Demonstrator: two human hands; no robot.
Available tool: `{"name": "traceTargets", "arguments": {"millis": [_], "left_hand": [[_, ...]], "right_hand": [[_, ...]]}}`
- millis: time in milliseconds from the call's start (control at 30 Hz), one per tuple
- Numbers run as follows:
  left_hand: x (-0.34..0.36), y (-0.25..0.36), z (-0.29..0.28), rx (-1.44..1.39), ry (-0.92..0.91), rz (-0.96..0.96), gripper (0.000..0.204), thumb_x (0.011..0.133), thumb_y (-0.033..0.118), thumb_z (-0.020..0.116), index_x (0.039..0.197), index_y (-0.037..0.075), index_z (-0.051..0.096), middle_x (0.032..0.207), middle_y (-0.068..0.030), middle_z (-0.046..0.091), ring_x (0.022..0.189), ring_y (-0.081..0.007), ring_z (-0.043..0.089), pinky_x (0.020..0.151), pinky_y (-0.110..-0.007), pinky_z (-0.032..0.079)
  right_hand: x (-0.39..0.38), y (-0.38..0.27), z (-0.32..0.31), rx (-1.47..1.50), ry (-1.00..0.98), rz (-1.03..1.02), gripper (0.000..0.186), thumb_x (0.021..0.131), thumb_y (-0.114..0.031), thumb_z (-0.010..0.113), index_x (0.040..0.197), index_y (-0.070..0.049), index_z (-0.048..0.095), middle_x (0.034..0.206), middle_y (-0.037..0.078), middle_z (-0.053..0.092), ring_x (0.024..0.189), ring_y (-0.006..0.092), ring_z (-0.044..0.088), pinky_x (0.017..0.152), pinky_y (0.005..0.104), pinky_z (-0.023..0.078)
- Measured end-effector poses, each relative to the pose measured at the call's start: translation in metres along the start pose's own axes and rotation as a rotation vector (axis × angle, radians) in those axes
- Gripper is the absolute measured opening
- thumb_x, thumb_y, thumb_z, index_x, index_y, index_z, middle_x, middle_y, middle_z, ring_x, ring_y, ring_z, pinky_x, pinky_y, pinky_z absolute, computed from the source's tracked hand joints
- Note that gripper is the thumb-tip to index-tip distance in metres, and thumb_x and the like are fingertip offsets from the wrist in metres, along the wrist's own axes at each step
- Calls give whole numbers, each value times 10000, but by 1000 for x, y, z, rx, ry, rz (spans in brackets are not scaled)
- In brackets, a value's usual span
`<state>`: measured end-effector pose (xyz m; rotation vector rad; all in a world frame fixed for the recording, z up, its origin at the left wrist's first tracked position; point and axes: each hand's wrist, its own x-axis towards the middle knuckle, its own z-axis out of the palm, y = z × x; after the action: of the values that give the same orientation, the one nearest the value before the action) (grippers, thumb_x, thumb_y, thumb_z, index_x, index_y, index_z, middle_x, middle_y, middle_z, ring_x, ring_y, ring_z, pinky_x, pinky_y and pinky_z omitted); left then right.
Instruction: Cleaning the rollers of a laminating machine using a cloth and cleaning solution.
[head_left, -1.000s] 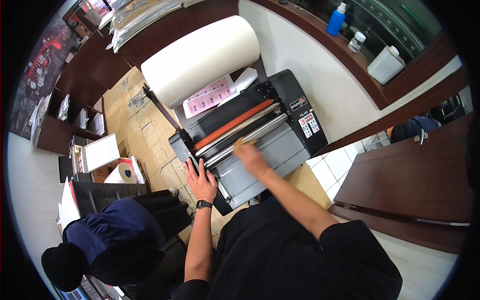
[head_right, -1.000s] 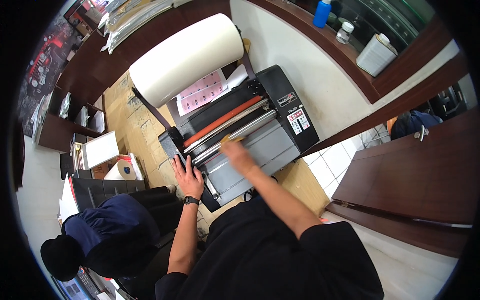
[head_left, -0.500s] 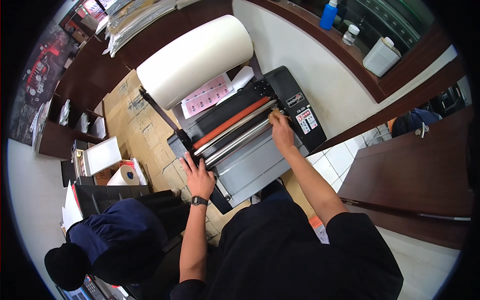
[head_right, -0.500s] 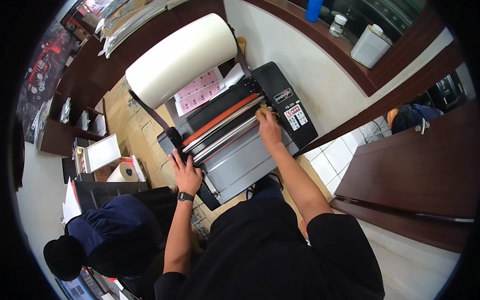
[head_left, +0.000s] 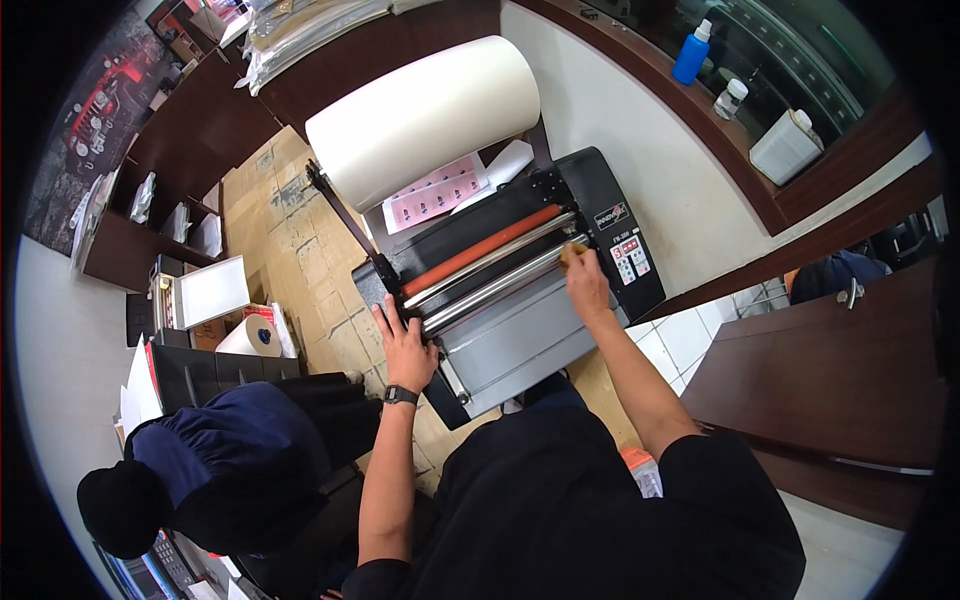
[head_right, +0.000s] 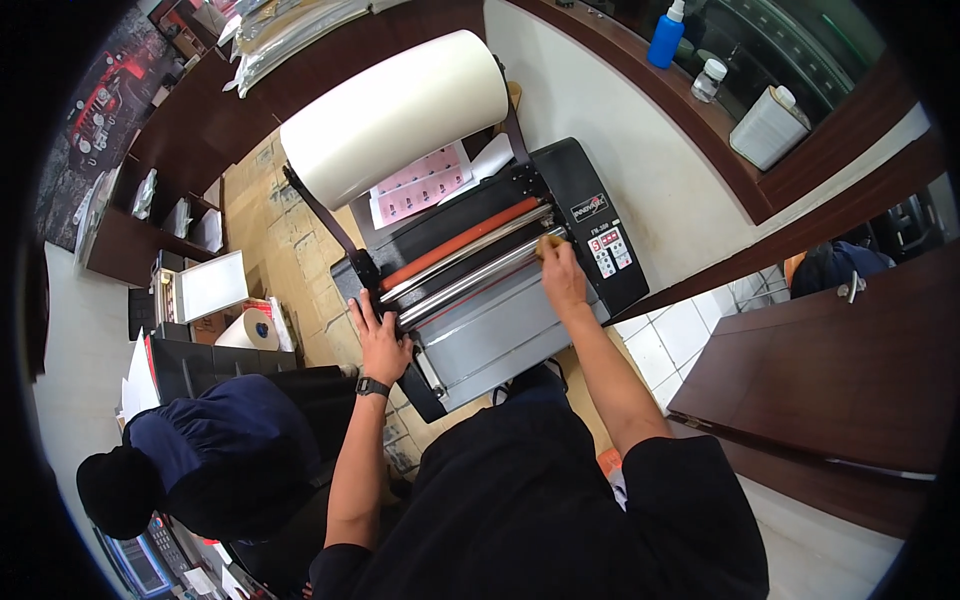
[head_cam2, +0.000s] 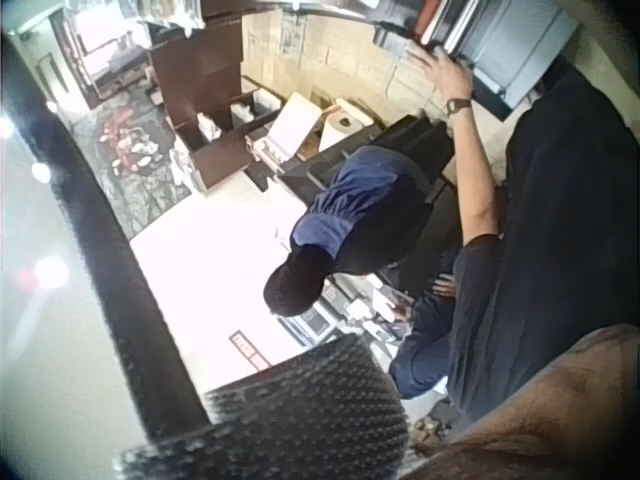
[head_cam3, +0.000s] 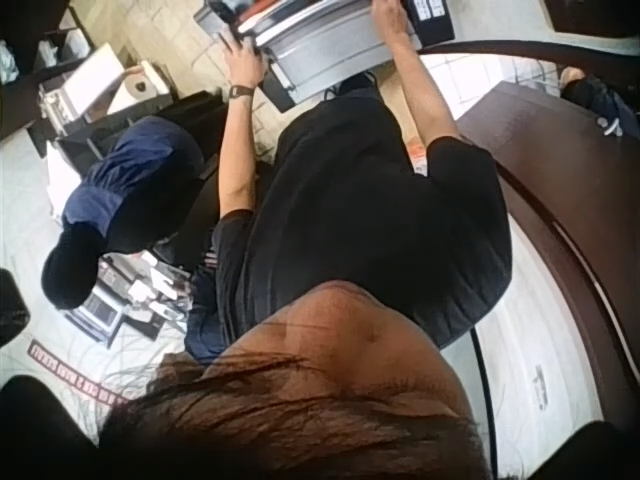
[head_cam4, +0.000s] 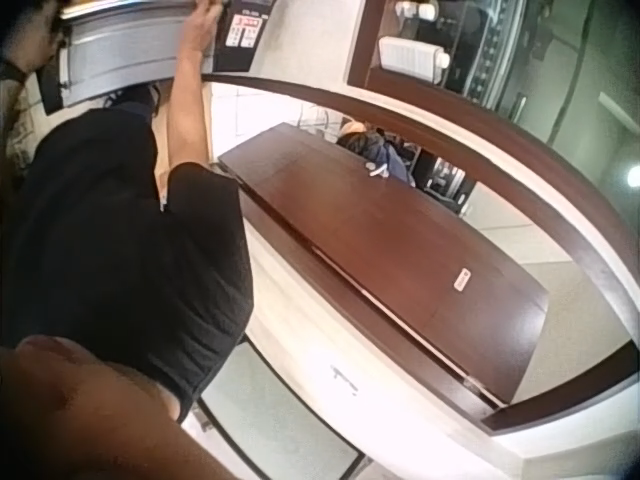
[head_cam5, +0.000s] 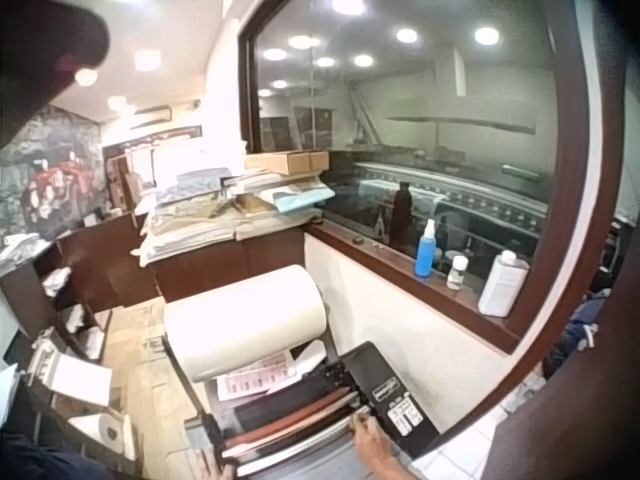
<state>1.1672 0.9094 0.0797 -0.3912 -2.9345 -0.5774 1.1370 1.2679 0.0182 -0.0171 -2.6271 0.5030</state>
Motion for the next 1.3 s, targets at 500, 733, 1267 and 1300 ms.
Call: {"name": "traceTargets", "arguments": {"millis": [500,733,1267,1300], "left_hand": [[-1,1,3,83,-36,-33,513,683,103,756,1164,-10,617,1653,-287,68,1504,-560,57,1125,-587,339],[-4,-4,-4,4,-39,-9,666,687,139,777,1297,-3,552,1658,-289,68,1517,-542,40,1153,-590,302],[-9,-12,-4,-177,-39,-39,933,656,136,787,1504,82,402,1679,-245,75,1538,-496,27,1203,-571,227],[-9,-12,-4,-171,-40,-44,933,656,136,787,1504,82,402,1679,-245,75,1538,-496,27,1203,-571,227]], "right_hand": [[-10,-37,17,94,-139,78,453,966,-142,582,1400,-40,497,1100,177,578,868,419,671,705,471,593],[-56,-179,58,320,-398,-349,549,900,-48,557,1440,-16,464,1157,149,604,1030,337,654,779,413,601],[-42,-184,54,408,-400,-383,478,884,-73,625,1359,-46,575,1155,136,641,1094,318,623,885,406,567],[-38,-164,52,365,-341,-311,475,888,-74,624,1360,-48,576,1162,138,642,1098,324,621,901,406,562]]}}
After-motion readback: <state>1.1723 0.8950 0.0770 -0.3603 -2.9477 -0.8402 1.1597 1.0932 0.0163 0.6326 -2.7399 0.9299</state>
